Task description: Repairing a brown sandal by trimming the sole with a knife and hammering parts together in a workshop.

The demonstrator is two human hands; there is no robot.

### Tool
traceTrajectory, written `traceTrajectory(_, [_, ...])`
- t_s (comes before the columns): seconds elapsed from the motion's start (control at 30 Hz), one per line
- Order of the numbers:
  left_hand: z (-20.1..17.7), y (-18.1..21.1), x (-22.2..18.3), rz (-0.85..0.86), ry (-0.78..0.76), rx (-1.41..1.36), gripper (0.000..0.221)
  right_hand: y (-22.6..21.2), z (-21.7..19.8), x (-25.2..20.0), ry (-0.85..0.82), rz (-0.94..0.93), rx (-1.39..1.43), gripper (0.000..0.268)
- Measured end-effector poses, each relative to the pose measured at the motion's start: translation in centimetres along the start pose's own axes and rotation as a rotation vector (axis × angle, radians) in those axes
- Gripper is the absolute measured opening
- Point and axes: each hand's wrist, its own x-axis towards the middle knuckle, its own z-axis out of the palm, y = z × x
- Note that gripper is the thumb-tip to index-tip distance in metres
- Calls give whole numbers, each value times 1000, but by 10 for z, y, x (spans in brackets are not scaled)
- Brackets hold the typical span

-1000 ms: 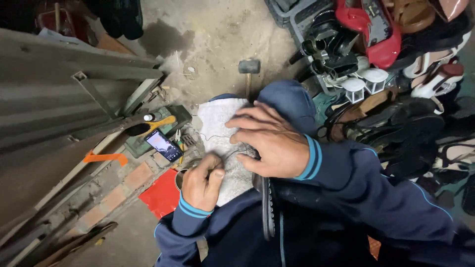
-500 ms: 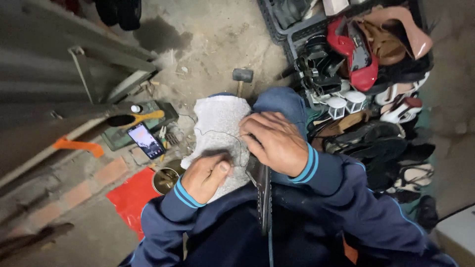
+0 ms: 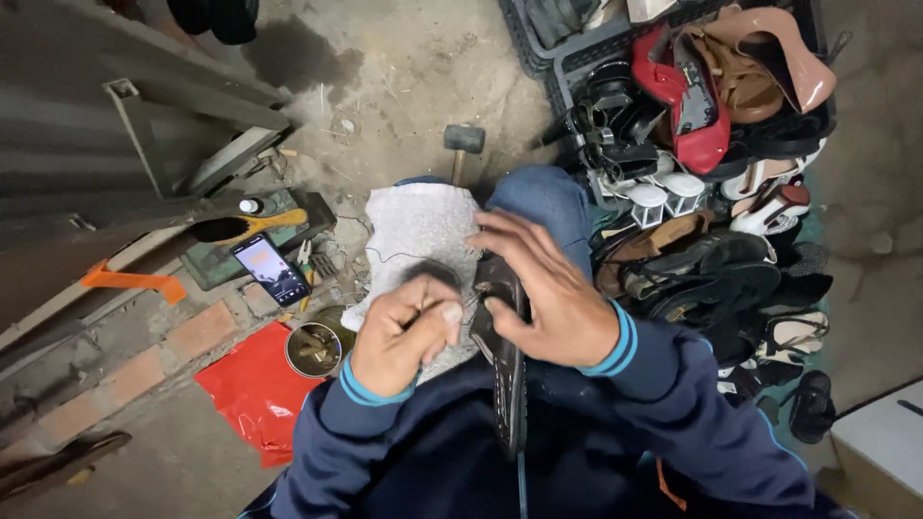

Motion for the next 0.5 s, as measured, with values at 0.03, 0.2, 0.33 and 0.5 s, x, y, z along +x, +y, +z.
traceTrajectory(0.03, [-1,6,-4,-39,-68,-56,20,-3,0,-3,12,20,98,68])
traceTrajectory(0.2, [20,-12,-22,-17,4,298,31,0,18,-21,189,101,55,66])
traceTrajectory(0.33, [37,-10,-45,50,103,483,37,6,23,-26,236,104,-43,67])
traceTrajectory(0.5, [26,-8,-32,17,186,385,29,4,14,-31,228,199,-29,62])
